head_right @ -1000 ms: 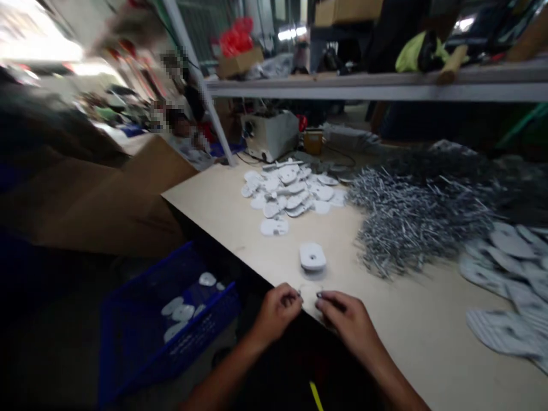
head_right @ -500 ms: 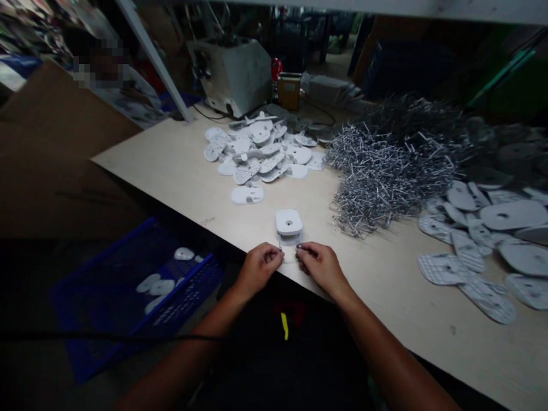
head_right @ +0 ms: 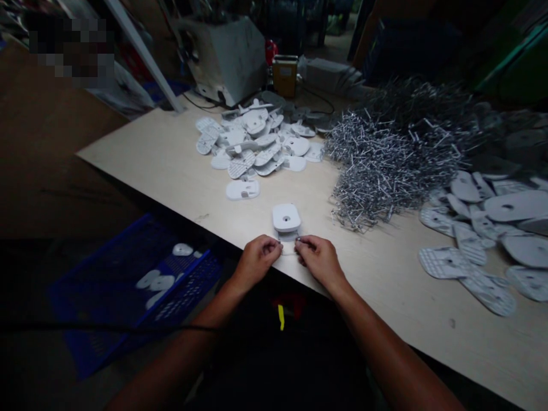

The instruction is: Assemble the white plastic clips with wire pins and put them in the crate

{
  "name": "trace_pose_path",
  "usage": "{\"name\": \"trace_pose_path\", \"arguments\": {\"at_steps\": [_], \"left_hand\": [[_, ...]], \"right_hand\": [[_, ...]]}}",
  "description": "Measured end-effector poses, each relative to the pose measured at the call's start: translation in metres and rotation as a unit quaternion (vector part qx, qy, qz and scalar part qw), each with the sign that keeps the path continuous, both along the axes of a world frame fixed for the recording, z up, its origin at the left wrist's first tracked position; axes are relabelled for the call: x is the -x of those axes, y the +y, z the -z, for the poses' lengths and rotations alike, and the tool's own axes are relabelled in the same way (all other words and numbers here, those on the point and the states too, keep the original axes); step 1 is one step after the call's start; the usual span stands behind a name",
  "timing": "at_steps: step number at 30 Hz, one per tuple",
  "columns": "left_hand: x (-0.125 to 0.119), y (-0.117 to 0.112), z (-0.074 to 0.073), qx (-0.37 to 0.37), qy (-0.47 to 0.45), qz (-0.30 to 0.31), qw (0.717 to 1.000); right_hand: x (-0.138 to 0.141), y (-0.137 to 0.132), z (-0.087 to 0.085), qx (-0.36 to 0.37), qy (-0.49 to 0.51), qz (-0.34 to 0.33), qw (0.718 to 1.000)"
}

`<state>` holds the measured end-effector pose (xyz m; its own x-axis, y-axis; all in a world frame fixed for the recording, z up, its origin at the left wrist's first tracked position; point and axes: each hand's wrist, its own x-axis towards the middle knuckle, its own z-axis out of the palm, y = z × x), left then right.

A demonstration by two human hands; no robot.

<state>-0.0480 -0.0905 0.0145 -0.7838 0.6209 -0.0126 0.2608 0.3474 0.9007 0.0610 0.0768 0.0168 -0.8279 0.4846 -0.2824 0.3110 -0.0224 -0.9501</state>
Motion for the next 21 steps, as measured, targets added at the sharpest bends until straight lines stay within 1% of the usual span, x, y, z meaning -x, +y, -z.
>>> {"name": "trace_pose_path", "arguments": {"at_steps": [2, 8, 15, 18, 21], "left_hand": [[0.001, 0.0, -0.001, 0.002, -0.003, 0.003, 1.0], [0.004, 0.0, -0.001, 0.011, -0.02, 0.006, 1.0], [0.004, -0.002, -0.002, -0.016, -0.06, 0.008, 0.998], [0.007, -0.002, 0.0, -0.021, -0.07, 0.015, 0.997], [0.008, -0.004, 0.001, -0.013, -0.059, 0.012, 0.998]], "right_hand": [[-0.001, 0.0, 0.0, 0.011, -0.003, 0.002, 1.0], [0.003, 0.005, -0.005, 0.023, -0.011, -0.018, 1.0], [0.009, 0.009, -0.014, 0.048, -0.035, -0.039, 0.997], [0.01, 0.007, -0.014, 0.043, -0.046, -0.024, 0.998], [0.011, 0.003, -0.012, 0.043, -0.041, -0.001, 0.998]]}}
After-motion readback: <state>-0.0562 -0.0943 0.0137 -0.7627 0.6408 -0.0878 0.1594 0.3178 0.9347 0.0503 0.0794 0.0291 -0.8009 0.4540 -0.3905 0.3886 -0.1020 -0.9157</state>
